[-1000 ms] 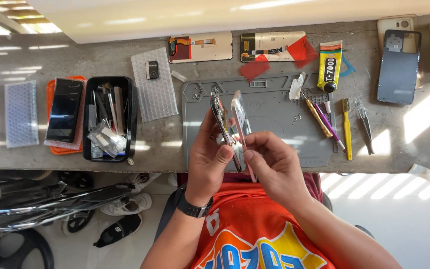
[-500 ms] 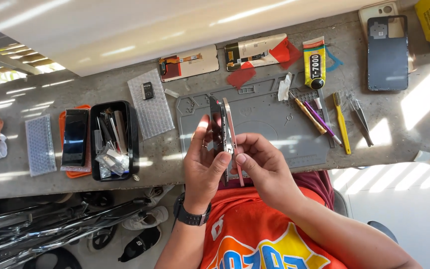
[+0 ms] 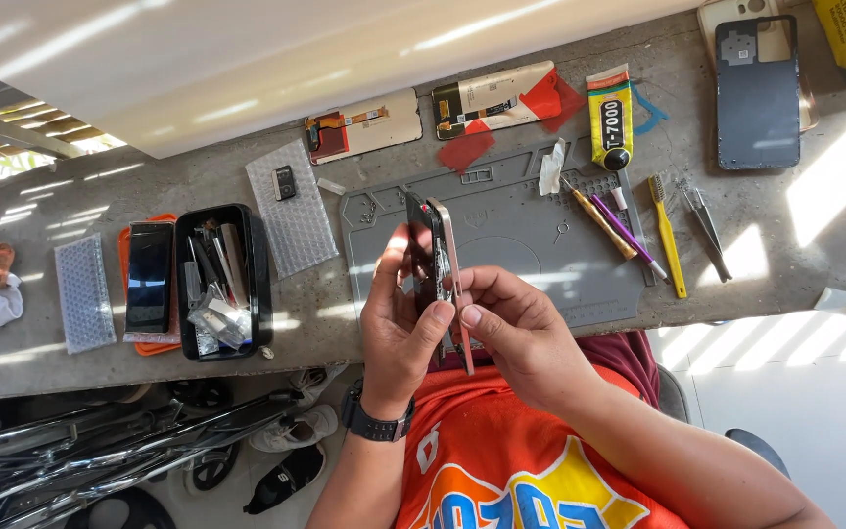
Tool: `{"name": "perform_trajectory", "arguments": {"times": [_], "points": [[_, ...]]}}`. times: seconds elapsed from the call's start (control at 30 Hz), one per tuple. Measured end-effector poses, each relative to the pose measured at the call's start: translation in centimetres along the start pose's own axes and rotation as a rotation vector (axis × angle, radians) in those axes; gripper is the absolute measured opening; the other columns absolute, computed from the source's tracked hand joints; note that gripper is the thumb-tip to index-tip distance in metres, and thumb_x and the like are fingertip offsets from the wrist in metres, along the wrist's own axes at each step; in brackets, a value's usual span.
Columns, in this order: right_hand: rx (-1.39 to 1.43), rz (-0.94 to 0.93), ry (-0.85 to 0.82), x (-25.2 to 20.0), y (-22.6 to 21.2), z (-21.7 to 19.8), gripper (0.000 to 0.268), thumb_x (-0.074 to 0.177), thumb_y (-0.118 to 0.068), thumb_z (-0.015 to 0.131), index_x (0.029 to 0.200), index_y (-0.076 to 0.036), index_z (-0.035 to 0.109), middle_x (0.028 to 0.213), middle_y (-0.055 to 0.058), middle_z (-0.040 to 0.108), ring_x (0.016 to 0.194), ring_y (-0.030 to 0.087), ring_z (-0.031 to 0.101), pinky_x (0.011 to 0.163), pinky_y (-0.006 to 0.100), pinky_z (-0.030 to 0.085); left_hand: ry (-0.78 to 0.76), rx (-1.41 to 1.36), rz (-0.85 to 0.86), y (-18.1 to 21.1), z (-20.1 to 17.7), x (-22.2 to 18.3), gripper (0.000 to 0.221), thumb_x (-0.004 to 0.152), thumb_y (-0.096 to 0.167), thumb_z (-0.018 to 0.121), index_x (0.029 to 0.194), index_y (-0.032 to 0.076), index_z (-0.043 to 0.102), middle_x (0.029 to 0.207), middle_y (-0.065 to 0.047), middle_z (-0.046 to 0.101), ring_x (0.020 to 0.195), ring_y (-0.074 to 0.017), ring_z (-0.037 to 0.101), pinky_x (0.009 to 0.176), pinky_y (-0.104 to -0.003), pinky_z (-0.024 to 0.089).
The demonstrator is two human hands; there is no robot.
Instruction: Removing protective plastic films from smartphone components and chassis on a repair bench using a thin metal tool.
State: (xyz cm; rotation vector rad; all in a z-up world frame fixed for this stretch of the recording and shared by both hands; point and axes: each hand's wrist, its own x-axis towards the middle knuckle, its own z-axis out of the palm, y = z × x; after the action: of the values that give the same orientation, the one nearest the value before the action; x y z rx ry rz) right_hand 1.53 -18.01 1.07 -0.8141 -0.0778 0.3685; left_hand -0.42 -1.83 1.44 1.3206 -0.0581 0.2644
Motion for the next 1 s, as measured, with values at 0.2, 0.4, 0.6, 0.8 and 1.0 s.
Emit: {"name": "perform_trajectory", "arguments": {"times": [0.2, 0.4, 0.6, 0.8, 1.0], "points": [[-0.034, -0.016, 0.013, 0.0, -0.5, 0.3, 0.031, 0.107, 0.0, 0.074, 0.136, 0.012, 0.073, 0.1, 0.015, 0.072, 0.094, 0.02, 0.074, 0.084, 0.036, 0.067, -0.026, -0.067, 0.025, -0.8, -0.8, 0.0, 0.094, 0.103, 0.006, 0.085, 0.181, -0.003, 0.033, 0.172, -0.018, 0.054, 0.135, -0.0258, 0.074, 0.109, -0.04, 0.069], [-0.139, -0.053, 0.035, -0.3, -1.3, 1.5, 0.028, 0.107, 0.0, 0.077, 0.132, 0.01, 0.077, 0.098, 0.014, 0.073, 0.092, 0.017, 0.072, 0.081, 0.032, 0.065, -0.028, -0.119, 0.06, -1.6, -1.3, 0.1, 0.091, 0.102, -0.003, 0.083, 0.18, -0.002, 0.035, 0.172, -0.021, 0.053, 0.136, -0.036, 0.077, 0.108, -0.044, 0.071], [-0.209, -0.107, 0.071, -0.5, -0.6, 1.4, 0.025, 0.107, 0.001, 0.078, 0.13, 0.008, 0.08, 0.099, 0.012, 0.076, 0.094, 0.015, 0.07, 0.081, 0.029, 0.061, -0.002, -0.151, 0.05, -1.8, -1.2, 0.5, 0.085, 0.106, 0.019, 0.081, 0.176, -0.008, 0.04, 0.156, -0.03, 0.06, 0.122, -0.0436, 0.08, 0.095, -0.048, 0.075], [-0.277, -0.128, 0.064, -0.5, 0.0, 1.3, 0.023, 0.107, 0.003, 0.077, 0.129, 0.007, 0.08, 0.102, 0.014, 0.079, 0.097, 0.016, 0.072, 0.084, 0.031, 0.062, 0.055, -0.088, 0.093, -2.0, -1.0, 0.4, 0.085, 0.106, 0.024, 0.083, 0.176, -0.004, 0.042, 0.149, -0.028, 0.064, 0.12, -0.0445, 0.082, 0.099, -0.051, 0.073], [-0.121, -0.093, 0.054, -0.8, 0.2, 2.7, 0.027, 0.108, 0.007, 0.074, 0.134, 0.01, 0.076, 0.107, 0.017, 0.08, 0.102, 0.019, 0.077, 0.089, 0.036, 0.065, 0.109, -0.115, 0.065, -2.2, -0.6, 0.0, 0.088, 0.103, 0.018, 0.089, 0.176, -0.002, 0.044, 0.162, -0.024, 0.063, 0.135, -0.0282, 0.072, 0.11, -0.047, 0.069]]}}
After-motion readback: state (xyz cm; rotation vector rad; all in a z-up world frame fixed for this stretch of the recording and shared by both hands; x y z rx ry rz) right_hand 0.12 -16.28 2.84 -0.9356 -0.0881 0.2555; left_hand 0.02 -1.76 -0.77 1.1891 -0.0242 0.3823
